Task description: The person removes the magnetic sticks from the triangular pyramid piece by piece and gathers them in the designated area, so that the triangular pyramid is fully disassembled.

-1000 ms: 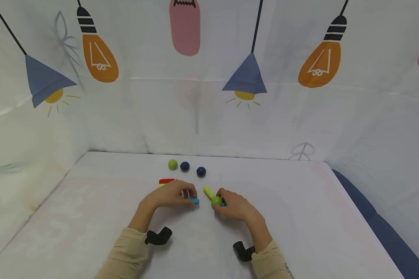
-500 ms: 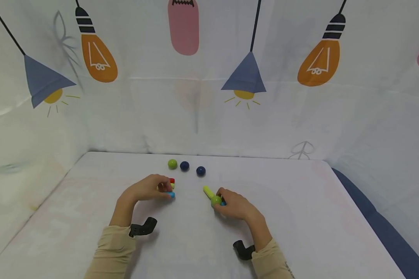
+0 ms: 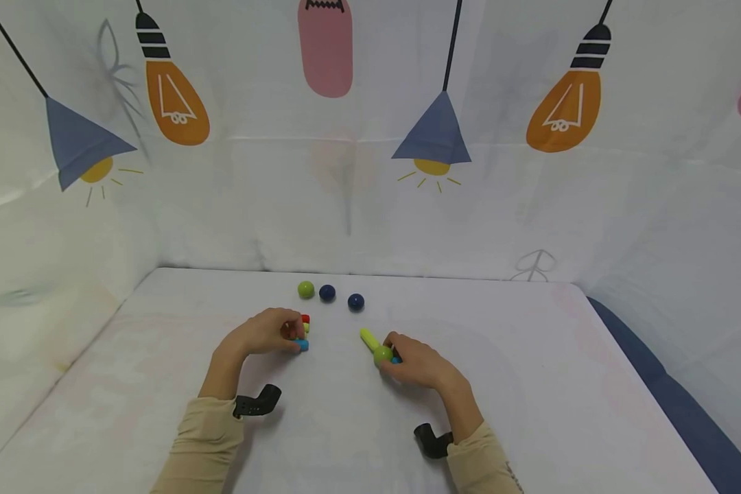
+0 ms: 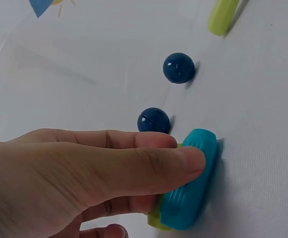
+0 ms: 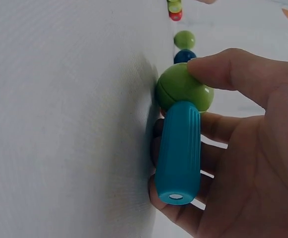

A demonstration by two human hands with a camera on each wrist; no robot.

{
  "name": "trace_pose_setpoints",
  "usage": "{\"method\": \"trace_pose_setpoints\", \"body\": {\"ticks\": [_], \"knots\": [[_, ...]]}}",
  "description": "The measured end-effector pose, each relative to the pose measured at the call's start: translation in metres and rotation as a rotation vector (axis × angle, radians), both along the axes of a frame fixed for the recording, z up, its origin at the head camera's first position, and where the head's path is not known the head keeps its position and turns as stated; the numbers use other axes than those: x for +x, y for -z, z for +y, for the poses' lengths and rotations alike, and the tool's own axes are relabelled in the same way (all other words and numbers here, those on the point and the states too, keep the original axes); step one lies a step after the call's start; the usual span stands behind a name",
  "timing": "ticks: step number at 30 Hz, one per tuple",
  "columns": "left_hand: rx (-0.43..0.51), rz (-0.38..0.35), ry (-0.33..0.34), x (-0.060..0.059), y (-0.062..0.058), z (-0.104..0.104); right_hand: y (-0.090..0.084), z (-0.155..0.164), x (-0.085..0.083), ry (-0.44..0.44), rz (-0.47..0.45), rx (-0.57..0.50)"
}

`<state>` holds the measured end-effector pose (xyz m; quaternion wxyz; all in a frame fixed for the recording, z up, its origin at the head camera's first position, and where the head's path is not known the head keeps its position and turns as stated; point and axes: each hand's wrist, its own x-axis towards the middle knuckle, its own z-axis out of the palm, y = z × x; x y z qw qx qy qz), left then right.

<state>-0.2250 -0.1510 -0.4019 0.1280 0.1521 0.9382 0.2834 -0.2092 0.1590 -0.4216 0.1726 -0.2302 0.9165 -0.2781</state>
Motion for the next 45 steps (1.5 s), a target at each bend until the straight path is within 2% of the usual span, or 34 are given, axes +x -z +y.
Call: {"method": "trace_pose_setpoints", "body": {"ticks": [7, 11, 16, 21, 25, 29, 33, 39, 45], "knots": [[0.007, 0.009, 0.060, 0.001, -0.003, 0.000, 0.000, 0.002, 0.000, -0.026, 0.018, 0.000], [0.043, 0.081, 0.131, 0.001, -0.008, 0.007, 0.001, 0.002, -0.001, -0.020, 0.011, -0.004], [0.092, 0.178, 0.238, 0.002, -0.004, 0.033, 0.003, 0.004, -0.001, -0.047, -0.006, -0.030], [0.058, 0.196, 0.328, 0.006, 0.006, 0.068, 0.002, 0.009, -0.002, -0.118, -0.003, -0.065], [-0.051, 0.214, 0.343, 0.009, 0.016, 0.087, 0.000, 0.012, -0.001, -0.145, 0.007, -0.080], [-0.133, 0.256, 0.309, 0.009, 0.022, 0.093, 0.001, 0.013, -0.001, -0.156, 0.026, -0.081], [-0.123, 0.253, 0.291, 0.009, 0.025, 0.091, 0.002, 0.010, -0.001, -0.156, 0.037, -0.072], [-0.065, 0.210, 0.344, 0.007, 0.025, 0.085, 0.003, 0.011, -0.002, -0.163, 0.045, -0.066], [-0.053, 0.190, 0.410, 0.006, 0.023, 0.082, 0.004, 0.015, -0.003, -0.181, 0.033, -0.078]]}}
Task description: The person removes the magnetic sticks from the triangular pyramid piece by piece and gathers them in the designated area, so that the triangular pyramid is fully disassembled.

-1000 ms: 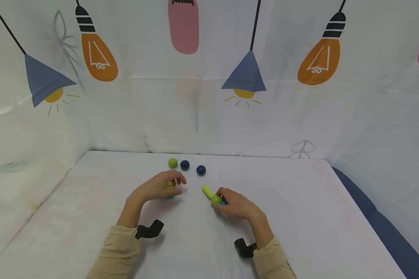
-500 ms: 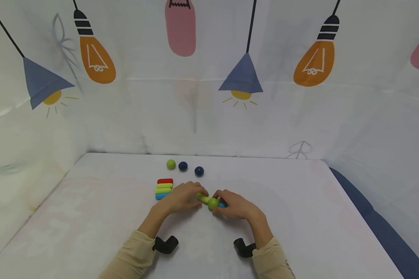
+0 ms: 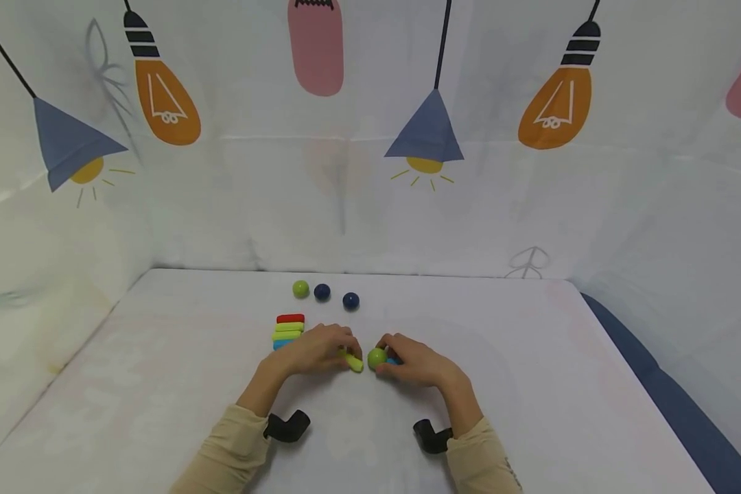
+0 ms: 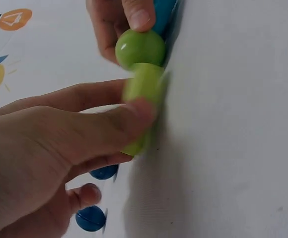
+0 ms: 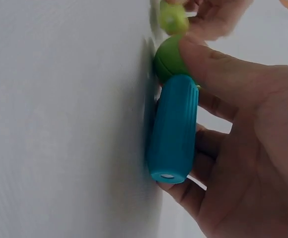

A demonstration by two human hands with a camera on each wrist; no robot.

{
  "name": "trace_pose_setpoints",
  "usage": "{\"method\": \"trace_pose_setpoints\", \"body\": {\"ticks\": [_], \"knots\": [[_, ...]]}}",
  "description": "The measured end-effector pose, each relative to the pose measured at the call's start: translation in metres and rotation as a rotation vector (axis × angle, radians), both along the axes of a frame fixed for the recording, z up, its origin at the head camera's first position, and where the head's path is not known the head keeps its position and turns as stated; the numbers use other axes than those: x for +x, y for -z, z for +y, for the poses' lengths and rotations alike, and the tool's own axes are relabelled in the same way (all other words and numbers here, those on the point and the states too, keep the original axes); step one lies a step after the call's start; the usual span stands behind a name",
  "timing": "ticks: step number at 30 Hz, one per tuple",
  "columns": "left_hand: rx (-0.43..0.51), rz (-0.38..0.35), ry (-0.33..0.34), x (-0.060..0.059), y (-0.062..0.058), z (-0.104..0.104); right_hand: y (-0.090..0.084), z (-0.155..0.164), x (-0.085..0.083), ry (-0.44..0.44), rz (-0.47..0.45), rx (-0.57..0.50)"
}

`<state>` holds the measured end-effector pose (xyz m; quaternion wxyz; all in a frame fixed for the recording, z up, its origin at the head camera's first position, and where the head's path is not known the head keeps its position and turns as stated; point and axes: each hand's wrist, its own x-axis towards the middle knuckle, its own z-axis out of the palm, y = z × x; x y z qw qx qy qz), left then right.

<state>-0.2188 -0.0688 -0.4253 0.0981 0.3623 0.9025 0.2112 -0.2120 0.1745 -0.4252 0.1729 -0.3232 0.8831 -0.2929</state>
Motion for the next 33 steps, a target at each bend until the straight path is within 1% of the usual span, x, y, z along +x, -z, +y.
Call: {"method": "trace_pose_setpoints", "body": {"ticks": [2, 4, 6, 8, 13, 17, 20, 23, 33], "knots": [[0.017, -0.019, 0.012, 0.000, -0.001, -0.003, 0.001, 0.001, -0.001, 0.011, -0.012, -0.003], [0.046, -0.056, 0.003, -0.001, -0.005, -0.009, 0.003, 0.002, -0.003, 0.032, -0.029, -0.004], [0.072, -0.090, -0.028, -0.002, -0.009, -0.018, 0.004, 0.002, -0.004, 0.051, -0.049, -0.009], [0.078, -0.128, -0.072, -0.002, -0.015, -0.029, 0.004, 0.003, -0.004, 0.059, -0.066, -0.010], [0.049, -0.188, -0.152, -0.001, -0.027, -0.058, 0.001, 0.003, -0.004, 0.053, -0.089, -0.019], [0.041, -0.251, -0.222, 0.000, -0.032, -0.075, 0.000, 0.004, -0.005, 0.068, -0.106, -0.024], [0.044, -0.298, -0.268, 0.001, -0.033, -0.083, 0.000, 0.005, -0.005, 0.083, -0.104, -0.010], [0.053, -0.327, -0.286, 0.002, -0.033, -0.088, 0.000, 0.007, -0.005, 0.090, -0.104, 0.003], [0.033, -0.345, -0.348, -0.001, -0.028, -0.093, -0.004, 0.014, -0.004, 0.058, -0.131, 0.009]]}}
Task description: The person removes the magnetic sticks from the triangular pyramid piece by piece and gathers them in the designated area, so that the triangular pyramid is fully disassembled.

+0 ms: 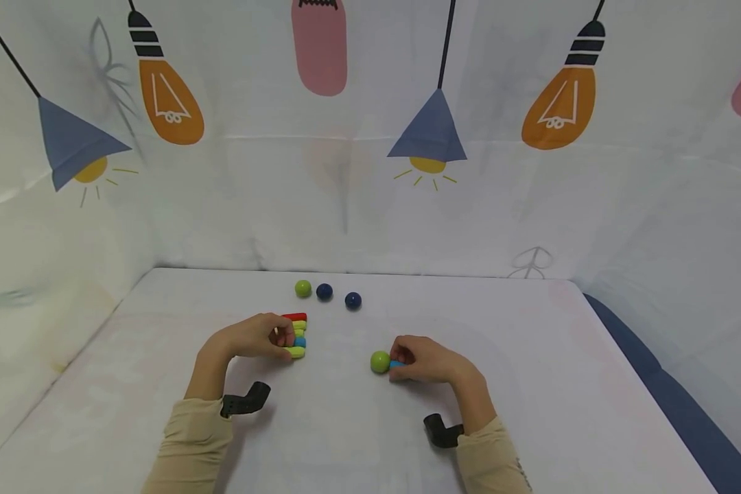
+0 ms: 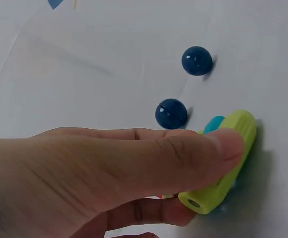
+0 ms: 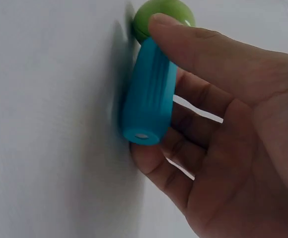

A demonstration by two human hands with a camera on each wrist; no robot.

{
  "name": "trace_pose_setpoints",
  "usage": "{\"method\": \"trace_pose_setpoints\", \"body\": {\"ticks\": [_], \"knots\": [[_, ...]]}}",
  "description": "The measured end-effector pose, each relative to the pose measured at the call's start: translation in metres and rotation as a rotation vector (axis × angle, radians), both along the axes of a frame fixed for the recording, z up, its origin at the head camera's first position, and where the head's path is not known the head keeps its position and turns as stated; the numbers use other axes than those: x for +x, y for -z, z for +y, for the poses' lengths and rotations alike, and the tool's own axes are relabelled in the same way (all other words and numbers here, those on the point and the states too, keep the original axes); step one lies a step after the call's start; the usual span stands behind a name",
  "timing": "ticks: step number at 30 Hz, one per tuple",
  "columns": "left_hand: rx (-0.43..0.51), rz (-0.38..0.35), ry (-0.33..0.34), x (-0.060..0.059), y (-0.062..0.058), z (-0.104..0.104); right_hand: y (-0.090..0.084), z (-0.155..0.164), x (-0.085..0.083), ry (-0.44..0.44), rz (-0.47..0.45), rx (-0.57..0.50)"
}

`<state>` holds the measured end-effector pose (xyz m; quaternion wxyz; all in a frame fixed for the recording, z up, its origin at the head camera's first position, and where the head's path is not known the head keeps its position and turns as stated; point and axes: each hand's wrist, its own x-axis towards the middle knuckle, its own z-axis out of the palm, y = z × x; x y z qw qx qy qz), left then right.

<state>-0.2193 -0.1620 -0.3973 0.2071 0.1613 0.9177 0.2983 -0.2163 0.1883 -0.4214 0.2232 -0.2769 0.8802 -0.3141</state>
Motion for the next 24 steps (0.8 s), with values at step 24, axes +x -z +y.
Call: {"method": "trace_pose_setpoints", "body": {"ticks": [24], "knots": [[-0.013, 0.355, 0.306, 0.009, 0.031, 0.131, 0.008, 0.003, -0.006, -0.025, 0.039, -0.041]]}}
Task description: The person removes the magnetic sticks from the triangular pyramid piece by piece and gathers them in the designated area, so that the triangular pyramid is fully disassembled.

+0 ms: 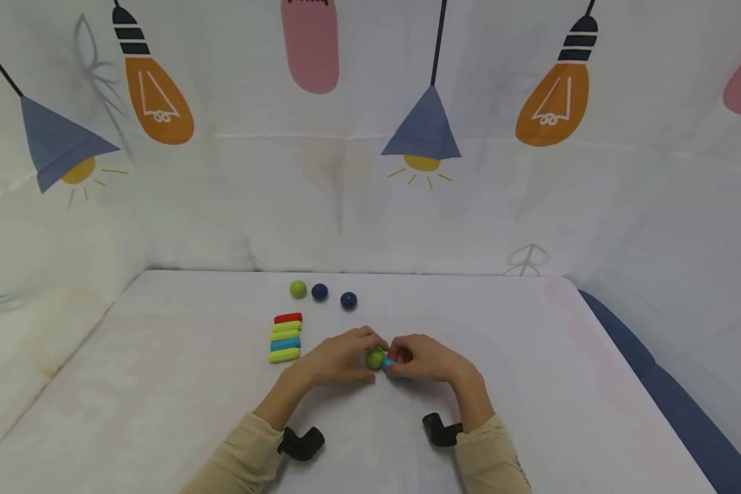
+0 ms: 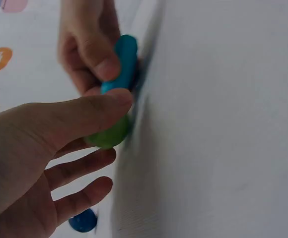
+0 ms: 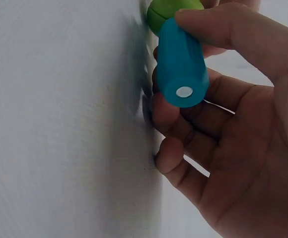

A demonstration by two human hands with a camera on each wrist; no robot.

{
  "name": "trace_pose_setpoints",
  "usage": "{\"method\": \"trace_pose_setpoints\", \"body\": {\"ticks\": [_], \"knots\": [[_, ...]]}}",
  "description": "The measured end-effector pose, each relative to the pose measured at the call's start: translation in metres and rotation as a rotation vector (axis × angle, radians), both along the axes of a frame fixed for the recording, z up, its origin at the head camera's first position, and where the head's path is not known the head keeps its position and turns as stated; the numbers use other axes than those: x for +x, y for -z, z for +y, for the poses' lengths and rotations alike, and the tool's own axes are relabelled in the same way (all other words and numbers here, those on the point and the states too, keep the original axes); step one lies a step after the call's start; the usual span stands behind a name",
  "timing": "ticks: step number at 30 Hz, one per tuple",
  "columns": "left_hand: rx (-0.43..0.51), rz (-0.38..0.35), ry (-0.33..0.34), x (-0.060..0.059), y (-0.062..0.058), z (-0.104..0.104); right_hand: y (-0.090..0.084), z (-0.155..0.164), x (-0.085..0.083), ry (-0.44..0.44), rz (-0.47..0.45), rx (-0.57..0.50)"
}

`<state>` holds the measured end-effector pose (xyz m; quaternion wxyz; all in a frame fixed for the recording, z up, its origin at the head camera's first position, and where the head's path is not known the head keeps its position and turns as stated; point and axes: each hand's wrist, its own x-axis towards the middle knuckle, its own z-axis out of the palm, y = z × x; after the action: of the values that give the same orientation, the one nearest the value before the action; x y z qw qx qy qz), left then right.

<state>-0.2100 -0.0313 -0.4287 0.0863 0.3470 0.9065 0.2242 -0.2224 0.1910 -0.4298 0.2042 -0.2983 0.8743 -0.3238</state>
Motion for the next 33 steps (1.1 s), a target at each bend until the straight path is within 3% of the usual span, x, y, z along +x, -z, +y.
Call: {"method": "trace_pose_setpoints", "body": {"ticks": [10, 15, 19, 25, 30, 33], "knots": [[0.022, 0.021, -0.017, -0.005, 0.006, 0.006, 0.004, 0.001, 0.000, -0.020, -0.041, -0.034], [0.015, 0.056, -0.092, -0.014, 0.005, 0.007, 0.005, 0.003, -0.001, -0.018, -0.083, -0.059], [0.007, 0.119, -0.143, -0.026, 0.004, 0.006, 0.006, 0.004, -0.002, -0.011, -0.108, -0.081], [-0.081, 0.230, -0.107, -0.052, -0.004, 0.010, 0.005, 0.002, -0.001, 0.022, -0.112, -0.092], [-0.139, 0.229, -0.127, -0.073, -0.015, 0.014, 0.007, 0.000, -0.001, 0.019, -0.127, -0.091], [-0.127, 0.221, -0.124, -0.085, -0.018, 0.017, 0.006, 0.001, -0.001, 0.025, -0.123, -0.086]]}}
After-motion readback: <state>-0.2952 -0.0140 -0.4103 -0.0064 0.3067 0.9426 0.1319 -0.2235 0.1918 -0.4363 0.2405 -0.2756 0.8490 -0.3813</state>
